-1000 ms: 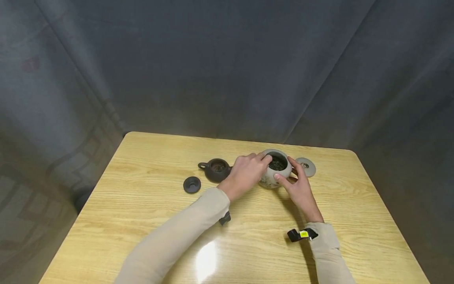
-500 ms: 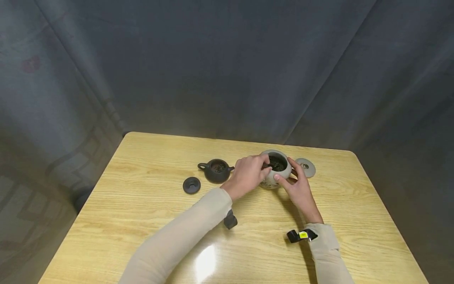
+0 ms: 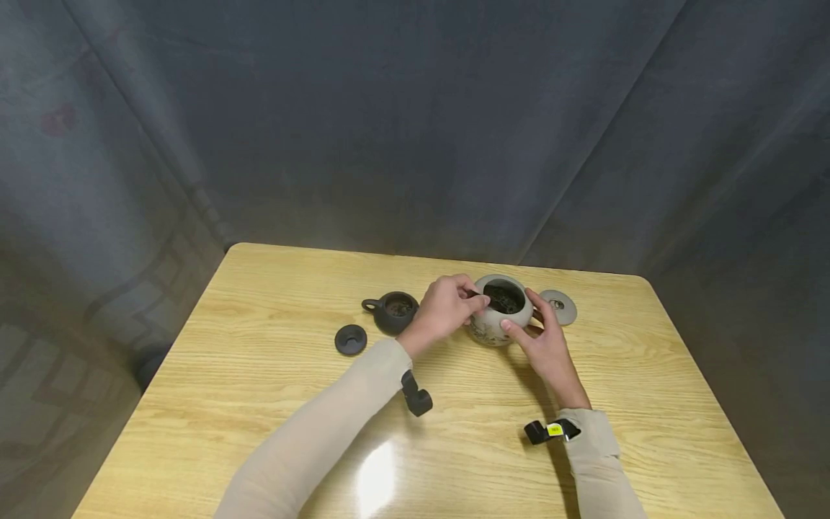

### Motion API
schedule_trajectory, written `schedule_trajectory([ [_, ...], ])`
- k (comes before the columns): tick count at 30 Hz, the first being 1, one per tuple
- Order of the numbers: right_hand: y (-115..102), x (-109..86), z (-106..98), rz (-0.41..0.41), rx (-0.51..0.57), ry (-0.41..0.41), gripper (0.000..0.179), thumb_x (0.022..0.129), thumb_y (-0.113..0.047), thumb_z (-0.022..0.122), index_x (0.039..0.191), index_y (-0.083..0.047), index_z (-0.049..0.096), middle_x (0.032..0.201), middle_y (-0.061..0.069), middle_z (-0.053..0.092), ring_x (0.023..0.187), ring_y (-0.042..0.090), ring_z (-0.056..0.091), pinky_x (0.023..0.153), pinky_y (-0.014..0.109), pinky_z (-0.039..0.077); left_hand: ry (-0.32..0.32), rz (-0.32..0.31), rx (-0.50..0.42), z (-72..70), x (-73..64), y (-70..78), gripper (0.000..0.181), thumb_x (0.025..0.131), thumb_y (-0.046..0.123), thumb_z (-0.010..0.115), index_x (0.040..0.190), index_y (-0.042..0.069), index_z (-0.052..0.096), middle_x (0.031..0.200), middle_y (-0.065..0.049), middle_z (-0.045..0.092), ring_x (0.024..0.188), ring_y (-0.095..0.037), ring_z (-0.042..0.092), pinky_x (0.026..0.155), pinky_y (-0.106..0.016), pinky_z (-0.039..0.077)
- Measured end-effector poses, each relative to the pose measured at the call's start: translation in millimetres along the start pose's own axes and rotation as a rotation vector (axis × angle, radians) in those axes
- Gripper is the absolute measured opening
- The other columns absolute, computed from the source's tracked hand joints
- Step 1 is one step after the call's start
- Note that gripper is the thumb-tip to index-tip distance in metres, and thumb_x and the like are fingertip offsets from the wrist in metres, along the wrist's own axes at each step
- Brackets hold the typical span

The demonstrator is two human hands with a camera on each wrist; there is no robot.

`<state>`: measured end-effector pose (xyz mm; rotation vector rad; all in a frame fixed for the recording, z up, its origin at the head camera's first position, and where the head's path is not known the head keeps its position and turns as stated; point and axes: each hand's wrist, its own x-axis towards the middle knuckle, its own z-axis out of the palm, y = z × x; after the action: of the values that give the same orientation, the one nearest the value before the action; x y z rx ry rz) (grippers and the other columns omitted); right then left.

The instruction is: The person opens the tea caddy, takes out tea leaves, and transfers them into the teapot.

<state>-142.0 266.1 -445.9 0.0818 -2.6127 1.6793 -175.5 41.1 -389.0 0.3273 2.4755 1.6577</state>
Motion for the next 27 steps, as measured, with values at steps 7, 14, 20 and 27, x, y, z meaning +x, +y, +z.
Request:
schedule_trajectory([
  [7,0,0.9,1,0.0,-0.005,-0.001,0.086,0.102,-0.029,0.074,0.171,-0.017,0.023,0.175,0.014,0.026,0.155,0.036,0.036,0.121,0.056,0.039,0.012,-0.04,-0.111,-7.2,1.1,-6.9,0.013,0.103,0.024,0.073,0.095,0.014,0.071,0.086,-0.007,0.08,0.062,-0.014,0.065,0.061,-0.031,0.055],
  [14,1,2.4,1,0.002,-0.014,0.005,0.086,0.102,-0.029,0.074,0.171,-0.017,0.023,0.174,0.013,0.027,0.155,0.035,0.037,0.121,0.055,0.04,0.023,-0.049,-0.185,-16.3,2.0,-12.4,0.015,0.103,0.021,0.072,0.096,0.009,0.068,0.095,-0.022,0.079,0.062,-0.017,0.066,0.073,-0.047,0.064],
  [20,1,3.5,1,-0.007,-0.02,0.011,0.085,0.103,-0.028,0.074,0.17,-0.016,0.024,0.174,0.015,0.028,0.155,0.036,0.037,0.12,0.055,0.04,0.052,-0.052,-0.222,-23.8,1.5,-14.6,0.015,0.102,0.019,0.073,0.095,0.008,0.068,0.093,-0.019,0.078,0.059,-0.013,0.063,0.058,-0.024,0.053],
  [27,3,4.9,1,-0.011,-0.027,0.022,0.085,0.102,-0.027,0.074,0.17,-0.015,0.025,0.173,0.016,0.03,0.155,0.037,0.038,0.12,0.055,0.04,0.077,-0.065,-0.256,-25.9,1.9,-18.2,0.013,0.102,0.018,0.074,0.098,0.007,0.067,0.09,-0.015,0.079,0.057,-0.011,0.061,0.057,-0.023,0.053],
])
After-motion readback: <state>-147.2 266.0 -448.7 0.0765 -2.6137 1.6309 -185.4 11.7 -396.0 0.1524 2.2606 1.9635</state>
